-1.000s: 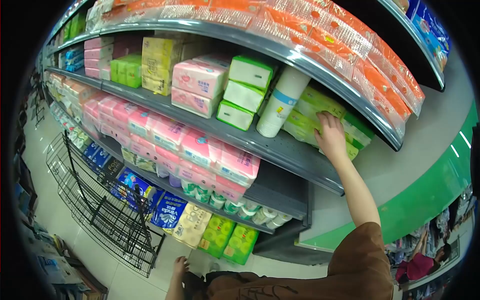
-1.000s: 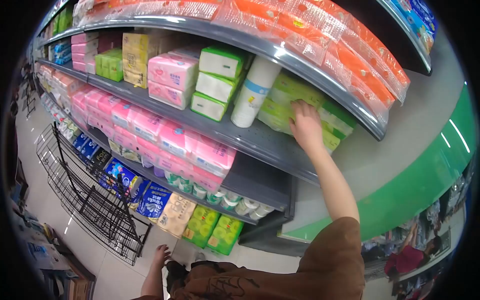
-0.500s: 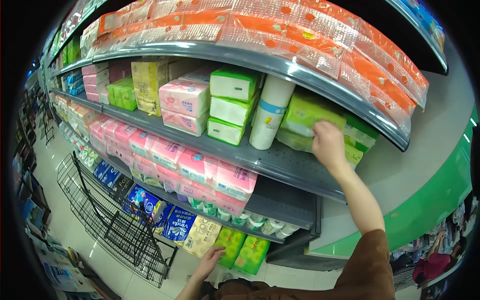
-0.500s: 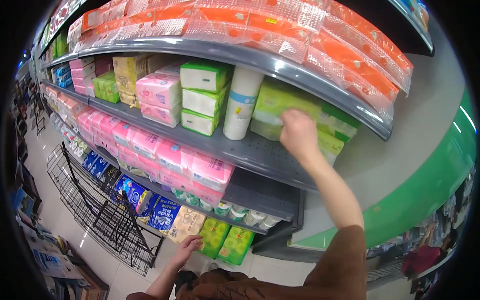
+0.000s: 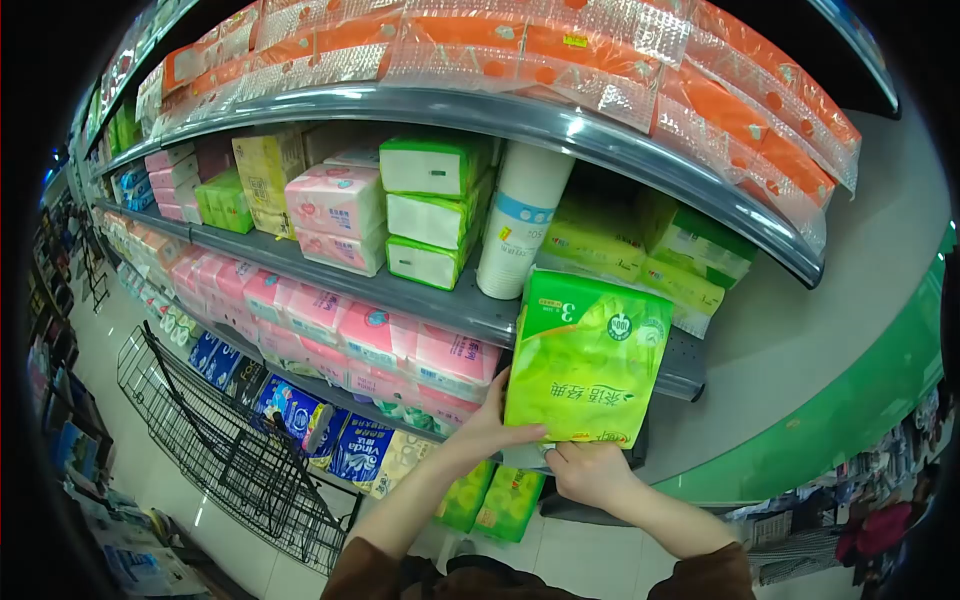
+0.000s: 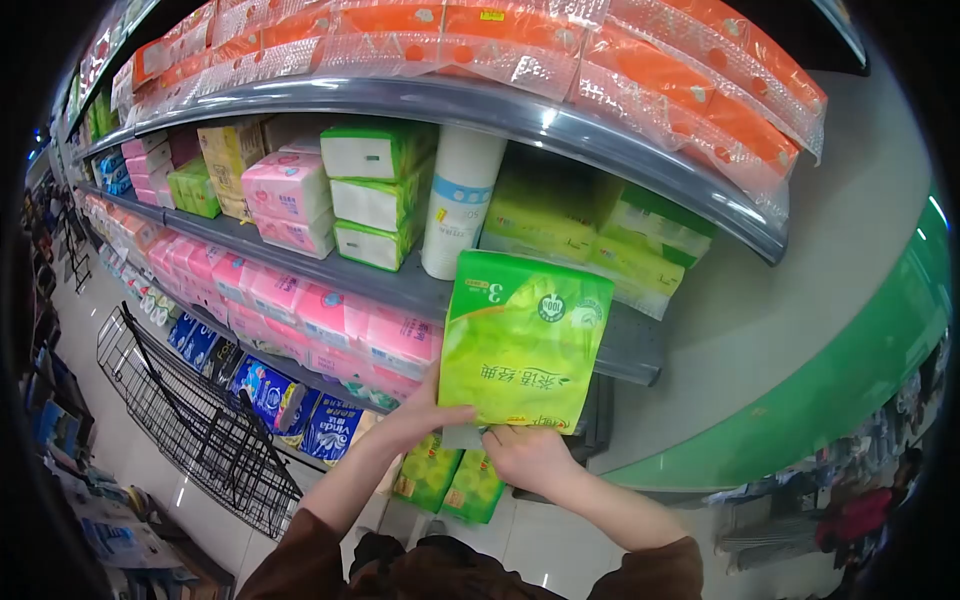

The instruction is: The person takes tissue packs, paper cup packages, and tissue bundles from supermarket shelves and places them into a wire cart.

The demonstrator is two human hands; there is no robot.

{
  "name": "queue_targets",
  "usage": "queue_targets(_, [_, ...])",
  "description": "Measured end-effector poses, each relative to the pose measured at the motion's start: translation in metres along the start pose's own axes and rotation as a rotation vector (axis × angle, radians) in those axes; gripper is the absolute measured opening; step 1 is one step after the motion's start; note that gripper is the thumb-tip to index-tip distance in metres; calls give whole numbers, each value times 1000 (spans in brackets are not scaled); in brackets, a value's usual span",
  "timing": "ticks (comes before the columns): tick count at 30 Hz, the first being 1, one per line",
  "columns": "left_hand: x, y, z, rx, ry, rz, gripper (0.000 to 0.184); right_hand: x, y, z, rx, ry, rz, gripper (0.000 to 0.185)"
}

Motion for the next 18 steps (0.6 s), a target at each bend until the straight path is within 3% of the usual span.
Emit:
queue_targets(1, [1,-3,6,-23,-40,137,108,2,-7,-3,20,-7,-21,12])
queue_targets(4, [19,9,6,18,-100,33,121,18,-32,-18,-6,-80,31,22])
queue_targets(7, [84,23,-44,-17,-64,-3,120,74,-37,-48,6,-238,293,30])
queue_targets(9, [115,27,-106,-114,154,99,118,111,-65,-94,-68,-44,361,32])
queue_targets(11, [199,44,-164,-165,89,-28,116,152,-82,-132,107,-297,915,27])
queue_targets(13, [190,53,-221,-296,127,-322,111,173,-91,-148,282,-252,926,24])
queue_targets(15, [169,66,-279,-405,126,-498,103,195,-102,-150,243,-221,827,22])
queue_targets(17, [137,92,-322,-522,85,-544,92,201,-117,-125,-9,-168,628,21])
queue_targets(18, [122,102,-337,-625,69,-610,88,197,-139,-124,84,-278,737,20])
Point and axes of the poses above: each hand's wrist, its own z-axis towards the middle knuckle, its own y-axis out of the back of the hand, x = y × z, the point moved 2 cm from there along z, towards the middle knuckle, and after that the axes turned 3 degrees about -z, right-handed, at the moved point
